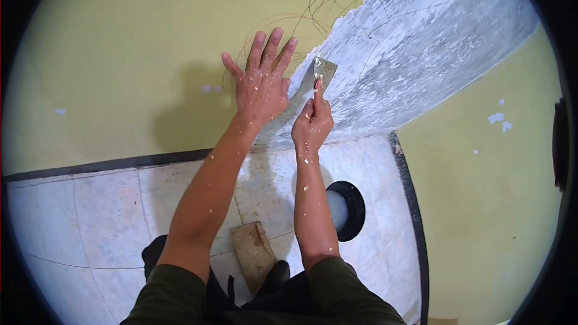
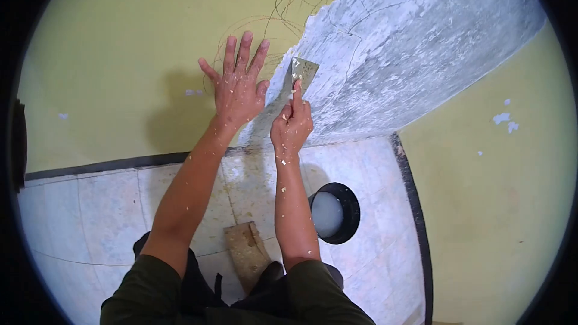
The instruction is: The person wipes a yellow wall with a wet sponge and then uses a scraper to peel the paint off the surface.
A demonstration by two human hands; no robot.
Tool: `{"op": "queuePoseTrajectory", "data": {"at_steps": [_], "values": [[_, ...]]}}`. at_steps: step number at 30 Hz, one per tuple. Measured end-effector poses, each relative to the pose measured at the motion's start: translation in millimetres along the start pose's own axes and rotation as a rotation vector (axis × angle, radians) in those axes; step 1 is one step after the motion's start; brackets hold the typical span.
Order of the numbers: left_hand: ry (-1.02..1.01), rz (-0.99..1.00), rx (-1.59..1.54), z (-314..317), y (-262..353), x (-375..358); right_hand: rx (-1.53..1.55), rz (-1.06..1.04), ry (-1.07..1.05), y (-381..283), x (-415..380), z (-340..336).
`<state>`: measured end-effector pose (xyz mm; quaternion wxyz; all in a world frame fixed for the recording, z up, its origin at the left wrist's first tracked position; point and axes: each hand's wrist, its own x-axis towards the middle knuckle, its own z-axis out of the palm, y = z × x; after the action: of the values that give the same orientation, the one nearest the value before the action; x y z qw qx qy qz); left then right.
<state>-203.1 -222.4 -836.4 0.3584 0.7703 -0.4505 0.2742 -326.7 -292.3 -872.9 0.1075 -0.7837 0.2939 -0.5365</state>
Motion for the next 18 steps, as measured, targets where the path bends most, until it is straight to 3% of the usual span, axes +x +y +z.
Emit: {"op": "queuePoseTrajectory", "data": {"at_steps": [7, 11, 18], "values": [[-0.112, 0.059, -0.028, -2, -9, -5, -0.073, -0.011, 0.075, -3, 6, -2], [-0.136, 0.072, -0.050, -7, -10, -4, -0.055, 0.192, -0.034, -19, 42, -34], [-0.095, 0.045, -0.027, 5, -10, -4, -0.088, -0.017, 0.013, -11, -5, 0]]}}
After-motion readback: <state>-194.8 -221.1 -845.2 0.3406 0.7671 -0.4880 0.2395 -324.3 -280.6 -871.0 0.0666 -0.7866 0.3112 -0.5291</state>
